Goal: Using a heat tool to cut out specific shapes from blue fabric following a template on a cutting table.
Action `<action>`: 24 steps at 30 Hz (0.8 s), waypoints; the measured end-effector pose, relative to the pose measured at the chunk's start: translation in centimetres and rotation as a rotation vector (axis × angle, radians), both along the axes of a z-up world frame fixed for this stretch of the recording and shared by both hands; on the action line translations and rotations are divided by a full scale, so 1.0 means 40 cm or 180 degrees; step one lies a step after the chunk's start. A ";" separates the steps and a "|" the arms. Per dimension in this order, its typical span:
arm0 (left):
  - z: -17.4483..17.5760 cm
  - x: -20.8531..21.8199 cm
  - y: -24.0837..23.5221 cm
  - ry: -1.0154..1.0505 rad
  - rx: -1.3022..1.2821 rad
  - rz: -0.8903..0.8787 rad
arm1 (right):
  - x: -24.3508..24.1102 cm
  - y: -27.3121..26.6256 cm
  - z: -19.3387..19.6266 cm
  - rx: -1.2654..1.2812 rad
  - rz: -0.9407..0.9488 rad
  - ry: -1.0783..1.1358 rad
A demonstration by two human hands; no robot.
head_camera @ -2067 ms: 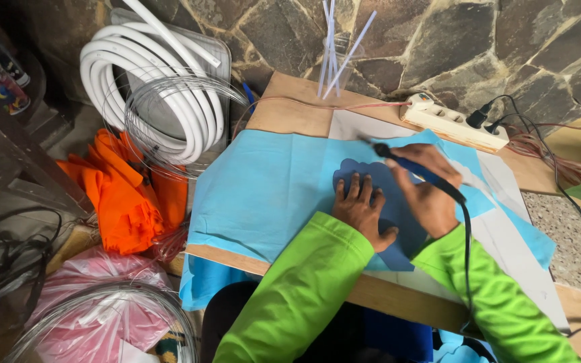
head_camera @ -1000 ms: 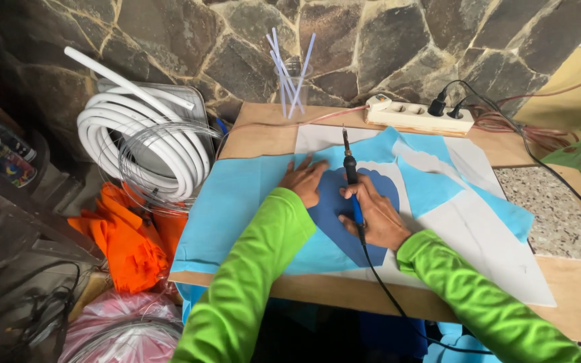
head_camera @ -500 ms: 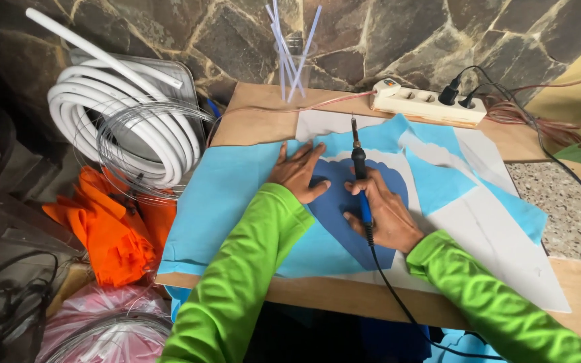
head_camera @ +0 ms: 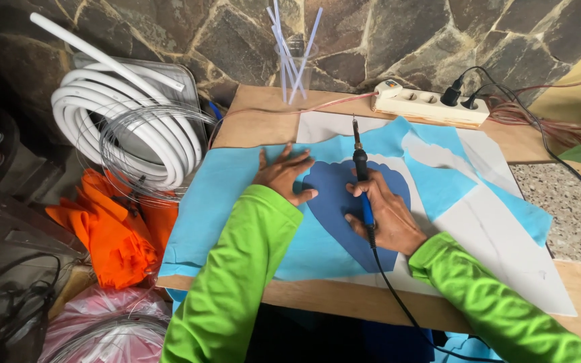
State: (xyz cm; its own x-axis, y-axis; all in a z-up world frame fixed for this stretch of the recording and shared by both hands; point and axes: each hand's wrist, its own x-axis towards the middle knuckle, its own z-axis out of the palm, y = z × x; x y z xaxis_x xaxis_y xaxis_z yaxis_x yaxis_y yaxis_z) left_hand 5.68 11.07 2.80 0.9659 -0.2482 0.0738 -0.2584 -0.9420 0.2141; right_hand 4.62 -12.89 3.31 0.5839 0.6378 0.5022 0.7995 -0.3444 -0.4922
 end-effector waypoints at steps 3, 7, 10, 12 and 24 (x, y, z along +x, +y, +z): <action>0.034 -0.021 -0.021 0.0343 0.0347 0.0297 | 0.001 0.001 0.002 0.0059 0.0056 -0.0023; 0.050 -0.032 -0.037 0.0368 0.0414 0.0396 | 0.006 -0.002 -0.009 0.0099 0.0072 -0.0023; 0.066 -0.044 -0.048 0.0459 0.0477 0.0445 | 0.008 -0.003 -0.011 0.0128 0.0082 -0.0055; 0.061 -0.043 -0.053 0.0344 0.0519 0.0492 | 0.001 0.000 0.000 0.0110 0.0074 -0.0127; 0.029 -0.048 -0.069 -0.0138 0.0793 0.0646 | -0.008 0.002 0.012 0.0072 0.0057 -0.0062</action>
State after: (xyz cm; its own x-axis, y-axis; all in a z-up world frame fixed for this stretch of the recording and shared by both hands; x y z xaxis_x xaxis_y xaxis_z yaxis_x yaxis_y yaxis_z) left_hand 3.75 8.33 3.96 0.9948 -0.0663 0.0773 -0.0636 -0.9973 -0.0367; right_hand 4.30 -12.83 3.80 0.5625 0.6364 0.5278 0.8149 -0.3188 -0.4841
